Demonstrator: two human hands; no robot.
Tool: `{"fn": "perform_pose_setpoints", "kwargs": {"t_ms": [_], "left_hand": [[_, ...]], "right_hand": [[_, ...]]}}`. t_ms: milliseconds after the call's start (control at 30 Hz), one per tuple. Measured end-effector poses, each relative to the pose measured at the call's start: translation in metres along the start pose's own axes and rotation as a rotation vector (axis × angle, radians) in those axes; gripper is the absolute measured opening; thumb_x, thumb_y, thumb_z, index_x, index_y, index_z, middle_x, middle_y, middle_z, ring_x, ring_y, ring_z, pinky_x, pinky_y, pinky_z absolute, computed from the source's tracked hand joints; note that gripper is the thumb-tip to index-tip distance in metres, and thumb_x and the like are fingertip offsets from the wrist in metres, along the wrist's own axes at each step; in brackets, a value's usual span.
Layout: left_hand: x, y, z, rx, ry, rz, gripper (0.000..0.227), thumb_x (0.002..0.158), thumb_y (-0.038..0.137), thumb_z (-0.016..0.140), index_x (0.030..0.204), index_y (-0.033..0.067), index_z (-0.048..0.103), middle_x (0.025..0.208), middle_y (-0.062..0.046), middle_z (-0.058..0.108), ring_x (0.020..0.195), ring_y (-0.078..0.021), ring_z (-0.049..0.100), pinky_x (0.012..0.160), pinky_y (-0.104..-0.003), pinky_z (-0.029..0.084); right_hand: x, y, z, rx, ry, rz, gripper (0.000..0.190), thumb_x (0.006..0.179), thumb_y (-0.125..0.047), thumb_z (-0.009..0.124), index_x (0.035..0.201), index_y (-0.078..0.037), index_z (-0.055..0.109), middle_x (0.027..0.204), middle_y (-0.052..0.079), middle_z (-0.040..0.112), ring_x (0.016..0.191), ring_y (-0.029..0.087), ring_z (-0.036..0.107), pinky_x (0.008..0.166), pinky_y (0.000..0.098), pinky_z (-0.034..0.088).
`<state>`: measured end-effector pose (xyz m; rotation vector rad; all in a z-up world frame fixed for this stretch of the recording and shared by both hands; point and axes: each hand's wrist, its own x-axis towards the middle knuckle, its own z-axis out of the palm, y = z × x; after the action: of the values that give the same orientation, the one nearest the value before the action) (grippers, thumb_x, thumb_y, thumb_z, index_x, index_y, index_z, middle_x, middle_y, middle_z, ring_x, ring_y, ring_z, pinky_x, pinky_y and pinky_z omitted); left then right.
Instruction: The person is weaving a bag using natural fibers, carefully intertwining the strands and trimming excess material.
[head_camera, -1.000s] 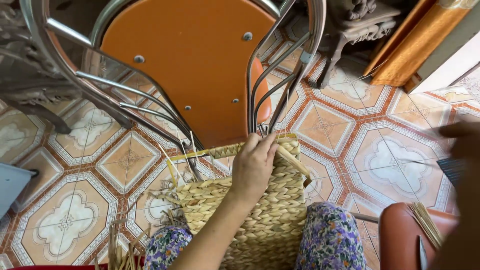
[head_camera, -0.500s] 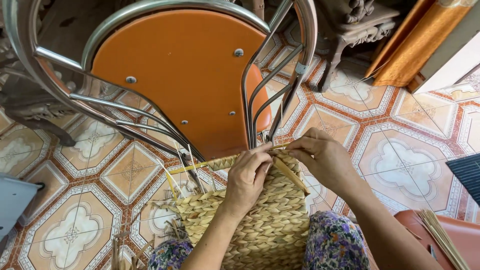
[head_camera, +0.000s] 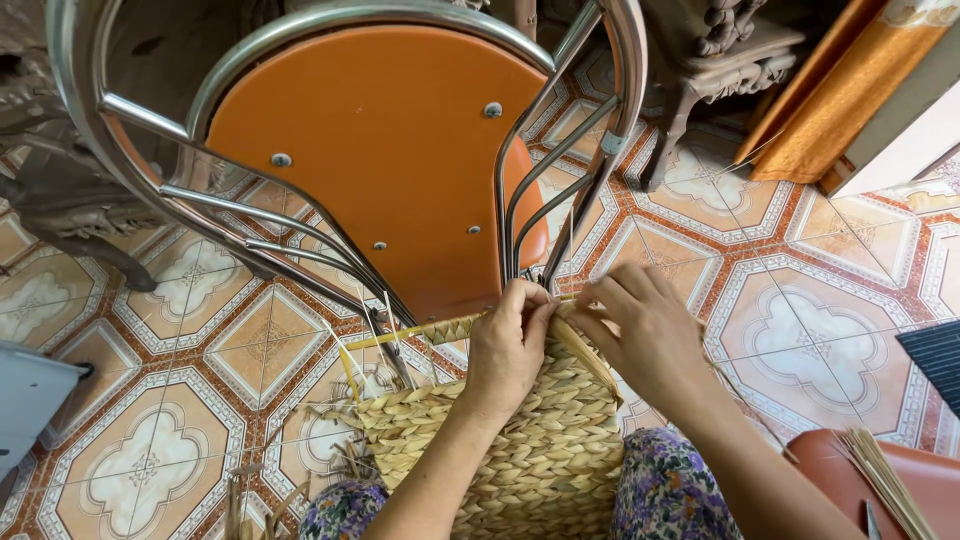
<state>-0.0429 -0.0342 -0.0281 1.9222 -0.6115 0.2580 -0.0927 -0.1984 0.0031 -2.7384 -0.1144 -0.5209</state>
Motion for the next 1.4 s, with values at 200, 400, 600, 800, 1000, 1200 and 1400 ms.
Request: {"fn": "perform_pose_setpoints", "kwargs": {"t_ms": [200,400,600,800,1000,1200,1400], "left_hand": [[0.024,0.003,-0.012,-0.066,-0.152,-0.089,0.013,0.097,0.009,0.066,0.106,0.0046,0.058,0.091,-0.010,0.077,0.079,-0.0181,0.077,0.068,-0.032,0.061],[0.036,0.001,-0.027,-0.116,-0.441,-0.311,0.017,0.100,0.012,0.059,0.114,0.0071,0.066,0.094,-0.006,0.079,0.072,-0.0132,0.074,0.065,-0.029,0.062],[0.040,0.005,-0.036,-0.078,-0.544,-0.222,0.028,0.093,0.006,0.060,0.119,0.0107,0.070,0.104,-0.005,0.078,0.078,-0.0118,0.074,0.072,-0.028,0.063],[0.032,0.002,-0.007,0.133,-0.473,0.043,0.015,0.094,0.015,0.070,0.109,0.0117,0.071,0.097,-0.008,0.078,0.078,-0.0183,0.074,0.074,-0.033,0.063],[0.015,-0.014,0.011,0.266,-0.180,0.107,0.010,0.101,0.013,0.064,0.101,0.0040,0.061,0.086,-0.016,0.073,0.074,-0.0275,0.073,0.065,-0.042,0.059],[0.015,-0.012,-0.007,-0.063,-0.276,-0.017,0.011,0.105,0.015,0.055,0.107,0.0050,0.054,0.077,-0.011,0.074,0.065,-0.0203,0.076,0.056,-0.037,0.061],[0.039,0.010,-0.010,-0.097,-0.385,-0.272,0.010,0.099,0.014,0.061,0.100,0.0045,0.060,0.075,-0.012,0.073,0.060,-0.0215,0.074,0.055,-0.038,0.059]], "right_hand": [[-0.041,0.013,0.018,-0.094,-0.040,-0.051,0.030,0.083,-0.040,0.075,0.093,-0.011,0.072,0.094,0.004,0.071,0.089,0.021,0.065,0.077,0.0399,0.054],[-0.026,0.008,-0.001,0.099,-0.373,0.179,0.030,0.091,-0.042,0.069,0.097,-0.013,0.067,0.092,0.002,0.073,0.068,0.018,0.073,0.061,0.0372,0.060],[-0.036,0.022,0.025,0.169,-0.285,0.048,0.014,0.091,-0.025,0.068,0.092,-0.012,0.064,0.082,0.003,0.073,0.058,0.016,0.070,0.050,0.0317,0.059],[-0.002,0.021,-0.030,0.107,-0.024,-0.189,0.010,0.091,-0.017,0.068,0.093,-0.007,0.068,0.082,0.002,0.073,0.069,0.015,0.069,0.059,0.0329,0.059],[-0.004,0.009,-0.018,-0.167,0.333,-0.363,0.017,0.090,-0.013,0.065,0.105,-0.012,0.073,0.106,0.002,0.074,0.097,0.021,0.067,0.080,0.0433,0.056],[0.031,0.040,0.019,0.150,-0.013,-0.149,0.023,0.090,-0.016,0.069,0.111,-0.014,0.078,0.102,0.007,0.074,0.084,0.023,0.066,0.072,0.0378,0.057],[0.001,0.055,0.045,0.886,-0.072,0.233,0.016,0.100,-0.014,0.065,0.108,-0.005,0.075,0.088,0.009,0.077,0.075,0.015,0.071,0.069,0.0340,0.060]]}}
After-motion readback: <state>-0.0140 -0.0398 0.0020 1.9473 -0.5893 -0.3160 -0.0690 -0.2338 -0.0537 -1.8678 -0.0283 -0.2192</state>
